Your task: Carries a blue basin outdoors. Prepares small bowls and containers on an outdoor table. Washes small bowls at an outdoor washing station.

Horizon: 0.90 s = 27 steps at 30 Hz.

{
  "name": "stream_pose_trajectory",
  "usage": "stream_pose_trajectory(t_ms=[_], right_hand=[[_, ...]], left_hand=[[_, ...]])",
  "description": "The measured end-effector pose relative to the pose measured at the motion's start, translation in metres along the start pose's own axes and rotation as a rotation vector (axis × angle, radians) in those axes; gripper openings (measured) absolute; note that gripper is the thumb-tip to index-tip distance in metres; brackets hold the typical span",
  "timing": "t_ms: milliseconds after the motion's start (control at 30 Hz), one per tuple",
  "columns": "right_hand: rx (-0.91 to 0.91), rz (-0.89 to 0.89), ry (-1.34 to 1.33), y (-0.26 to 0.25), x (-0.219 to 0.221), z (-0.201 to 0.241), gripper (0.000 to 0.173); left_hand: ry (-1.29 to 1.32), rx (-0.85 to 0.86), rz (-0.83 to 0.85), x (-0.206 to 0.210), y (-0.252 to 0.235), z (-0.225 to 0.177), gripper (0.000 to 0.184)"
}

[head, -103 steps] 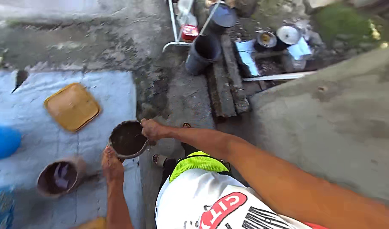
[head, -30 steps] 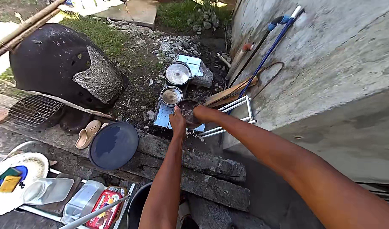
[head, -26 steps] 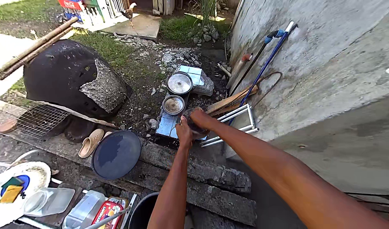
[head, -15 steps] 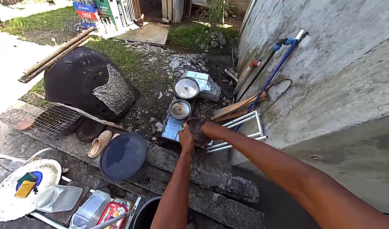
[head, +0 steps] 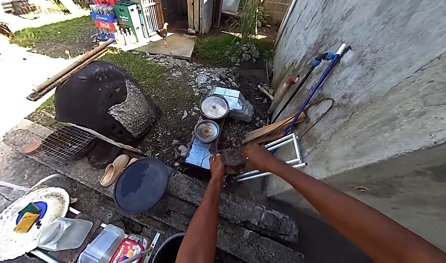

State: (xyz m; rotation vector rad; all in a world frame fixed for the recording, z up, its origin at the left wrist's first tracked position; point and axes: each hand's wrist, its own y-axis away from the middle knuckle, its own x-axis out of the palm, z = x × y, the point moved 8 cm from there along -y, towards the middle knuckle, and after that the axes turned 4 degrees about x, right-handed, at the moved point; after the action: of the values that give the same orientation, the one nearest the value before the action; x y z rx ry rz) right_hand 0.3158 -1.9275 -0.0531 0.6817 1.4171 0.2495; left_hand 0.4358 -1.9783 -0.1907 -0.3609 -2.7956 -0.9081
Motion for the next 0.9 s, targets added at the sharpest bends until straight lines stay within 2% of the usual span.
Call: stream_pose_trajectory(t_ms=[100,167,233,300,400,467,533,567,633,667,733,800,867,900], right_hand=[[0.080,-0.127,-0.144,0.024,-0.025,-0.031,0.039],[0.113,-0.158,-0.178,0.037,-0.029,-0.048,0.037],[0.121,-0.216,-0.197,0.045,-0.021,-0.064,0.034],[0.095,-0.353,-0.219,0.057,-0.020,-0.076,0.029],[0.073,-0.560,-0.272,0.081,-0.034,-0.094,0.010],[0.116,-0.585,-0.274,0.094,-0.031,-0.109,0.023],[0.217,-0.516,-0.260,0.100,-0.018,-0.117,0.030],[0.292,-0.426,-0.259,0.101,-0.009,-0.121,0.027],[0.352,-0.266,-0.282,0.107,0.008,-0.126,0.017],[0.341,-0.214,-0.309,0.111,0.009,-0.126,0.022],[0.279,-0.166,-0.418,0.120,-0.009,-0.120,0.026],[0.147,-0.169,-0.694,0.141,-0.034,-0.114,0.022],[-0.105,-0.234,-1.089,0.163,-0.055,-0.119,0.010],[-0.238,-0.259,-1.310,0.166,-0.058,-0.126,0.010]], left_hand=[[0.547,-0.351,-0.006,0.030,-0.001,0.008,0.037],[0.818,-0.507,0.043,0.067,0.011,0.001,0.033],[0.997,-0.580,0.165,0.106,0.024,-0.007,0.036],[1.135,-0.611,0.347,0.145,0.037,-0.022,0.041],[1.347,-0.642,0.659,0.195,0.068,-0.059,0.054],[1.417,-0.673,0.740,0.211,0.087,-0.061,0.055],[1.312,-0.671,0.604,0.203,0.097,-0.039,0.045],[1.122,-0.602,0.483,0.189,0.099,-0.020,0.037],[0.565,-0.344,0.252,0.146,0.094,0.022,0.029],[0.295,-0.180,0.174,0.125,0.089,0.029,0.031],[-0.111,0.097,0.107,0.090,0.085,0.009,0.039],[-0.192,0.232,0.051,0.064,0.101,-0.022,0.046],[-0.093,0.289,0.022,0.046,0.125,-0.059,0.050],[-0.029,0.275,-0.008,0.038,0.136,-0.069,0.049]])
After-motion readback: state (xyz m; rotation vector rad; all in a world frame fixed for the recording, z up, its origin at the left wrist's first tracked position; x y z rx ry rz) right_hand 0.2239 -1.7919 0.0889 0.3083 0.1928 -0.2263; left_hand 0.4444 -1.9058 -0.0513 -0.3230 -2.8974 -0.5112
